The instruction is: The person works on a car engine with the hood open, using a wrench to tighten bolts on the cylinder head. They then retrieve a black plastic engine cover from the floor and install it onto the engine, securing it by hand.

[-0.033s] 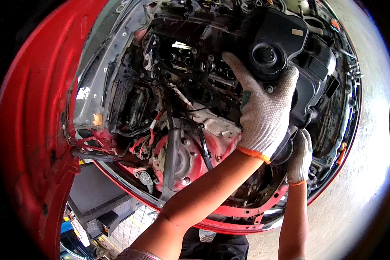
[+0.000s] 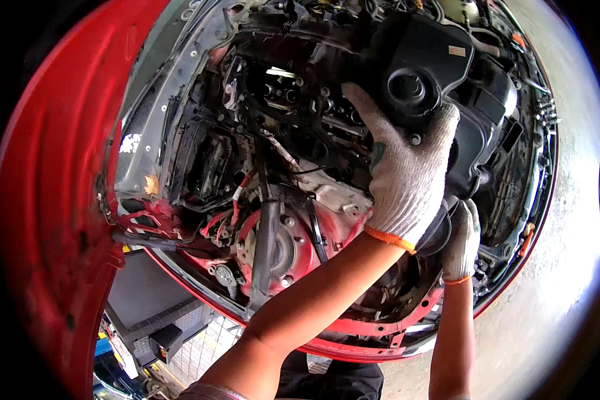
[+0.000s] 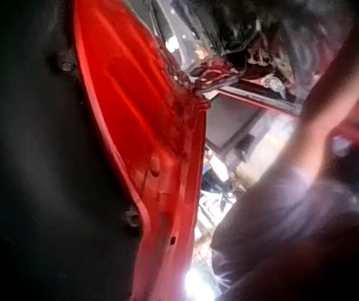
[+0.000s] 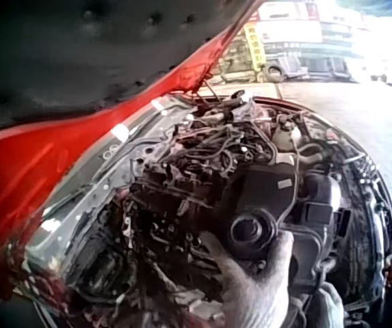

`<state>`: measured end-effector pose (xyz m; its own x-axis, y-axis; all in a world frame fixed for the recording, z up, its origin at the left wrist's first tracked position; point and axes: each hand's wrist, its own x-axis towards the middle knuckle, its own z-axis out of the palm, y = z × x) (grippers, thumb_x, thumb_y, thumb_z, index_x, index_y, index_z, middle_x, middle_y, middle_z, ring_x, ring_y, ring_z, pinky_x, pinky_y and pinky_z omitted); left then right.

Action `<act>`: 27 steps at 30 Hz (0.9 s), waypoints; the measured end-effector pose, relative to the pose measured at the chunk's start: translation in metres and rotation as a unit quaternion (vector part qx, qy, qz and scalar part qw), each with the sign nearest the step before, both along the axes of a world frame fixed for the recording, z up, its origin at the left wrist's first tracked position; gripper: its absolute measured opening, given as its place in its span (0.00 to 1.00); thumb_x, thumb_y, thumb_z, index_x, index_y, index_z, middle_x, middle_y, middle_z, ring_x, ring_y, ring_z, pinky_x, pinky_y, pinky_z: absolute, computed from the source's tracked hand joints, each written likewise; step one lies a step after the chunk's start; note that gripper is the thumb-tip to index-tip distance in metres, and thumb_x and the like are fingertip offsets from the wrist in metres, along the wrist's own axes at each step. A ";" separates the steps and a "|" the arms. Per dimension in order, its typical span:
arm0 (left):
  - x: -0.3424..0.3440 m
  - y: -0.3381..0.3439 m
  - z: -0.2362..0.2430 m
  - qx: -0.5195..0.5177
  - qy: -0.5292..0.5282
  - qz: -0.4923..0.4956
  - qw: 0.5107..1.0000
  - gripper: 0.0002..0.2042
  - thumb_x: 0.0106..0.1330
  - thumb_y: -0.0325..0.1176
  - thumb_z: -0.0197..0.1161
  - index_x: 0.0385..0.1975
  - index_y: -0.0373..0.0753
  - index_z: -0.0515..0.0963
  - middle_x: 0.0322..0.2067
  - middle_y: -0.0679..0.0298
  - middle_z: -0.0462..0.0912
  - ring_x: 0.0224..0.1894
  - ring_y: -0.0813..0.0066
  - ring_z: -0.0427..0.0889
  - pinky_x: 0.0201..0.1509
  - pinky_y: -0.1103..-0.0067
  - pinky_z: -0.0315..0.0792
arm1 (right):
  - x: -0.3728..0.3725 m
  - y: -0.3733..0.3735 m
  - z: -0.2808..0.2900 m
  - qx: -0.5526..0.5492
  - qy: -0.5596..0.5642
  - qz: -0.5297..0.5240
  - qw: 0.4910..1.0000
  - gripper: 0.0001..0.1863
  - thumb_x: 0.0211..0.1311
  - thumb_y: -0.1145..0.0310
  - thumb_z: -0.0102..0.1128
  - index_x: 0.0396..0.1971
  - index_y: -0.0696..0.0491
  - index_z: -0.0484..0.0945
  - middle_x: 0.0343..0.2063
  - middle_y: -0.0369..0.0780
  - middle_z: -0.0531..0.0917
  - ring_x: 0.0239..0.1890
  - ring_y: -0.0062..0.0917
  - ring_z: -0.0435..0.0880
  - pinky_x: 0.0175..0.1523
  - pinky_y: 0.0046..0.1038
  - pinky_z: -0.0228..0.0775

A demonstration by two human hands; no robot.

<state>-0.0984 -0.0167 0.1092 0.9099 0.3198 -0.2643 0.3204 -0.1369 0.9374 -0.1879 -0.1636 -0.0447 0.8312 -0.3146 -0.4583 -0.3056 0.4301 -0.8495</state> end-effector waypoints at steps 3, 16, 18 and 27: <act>0.013 0.005 -0.003 -0.009 -0.024 0.019 1.000 0.61 0.65 0.52 0.72 0.77 0.33 0.26 0.62 0.41 0.76 0.64 0.51 0.78 0.69 0.68 0.68 | 0.019 0.013 0.016 -0.011 0.002 0.013 1.000 0.23 0.79 0.62 0.51 0.66 0.59 0.70 0.58 0.42 0.80 0.59 0.27 0.80 0.64 0.32 0.73; 0.061 0.029 -0.044 -0.009 -0.150 0.019 0.988 0.55 0.70 0.35 0.70 0.76 0.29 0.25 0.65 0.40 0.71 0.67 0.58 0.74 0.73 0.71 0.62 | 0.035 0.052 0.044 -0.117 -0.007 0.077 0.990 0.28 0.79 0.62 0.45 0.72 0.59 0.64 0.67 0.44 0.72 0.67 0.29 0.72 0.73 0.32 0.61; 0.062 0.033 -0.052 0.110 -0.202 0.009 0.973 0.55 0.69 0.32 0.70 0.77 0.30 0.27 0.65 0.39 0.70 0.69 0.60 0.72 0.74 0.71 0.62 | 0.039 0.059 0.047 -0.087 -0.033 0.061 0.994 0.28 0.79 0.62 0.45 0.72 0.59 0.64 0.67 0.44 0.72 0.68 0.29 0.72 0.73 0.32 0.61; 0.067 0.027 -0.055 -0.003 -0.196 0.011 0.980 0.55 0.69 0.32 0.70 0.76 0.28 0.25 0.69 0.36 0.57 0.72 0.54 0.62 0.77 0.69 0.54 | 0.061 0.063 0.072 -0.158 -0.056 -0.008 0.986 0.28 0.77 0.66 0.46 0.74 0.57 0.61 0.70 0.48 0.69 0.70 0.35 0.70 0.76 0.38 0.58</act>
<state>-0.0313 0.0104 0.0541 0.9347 0.3402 0.1033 -0.0628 -0.1282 0.9898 -0.1272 -0.1008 0.0274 0.8652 -0.4394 -0.2416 -0.1980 0.1433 -0.9697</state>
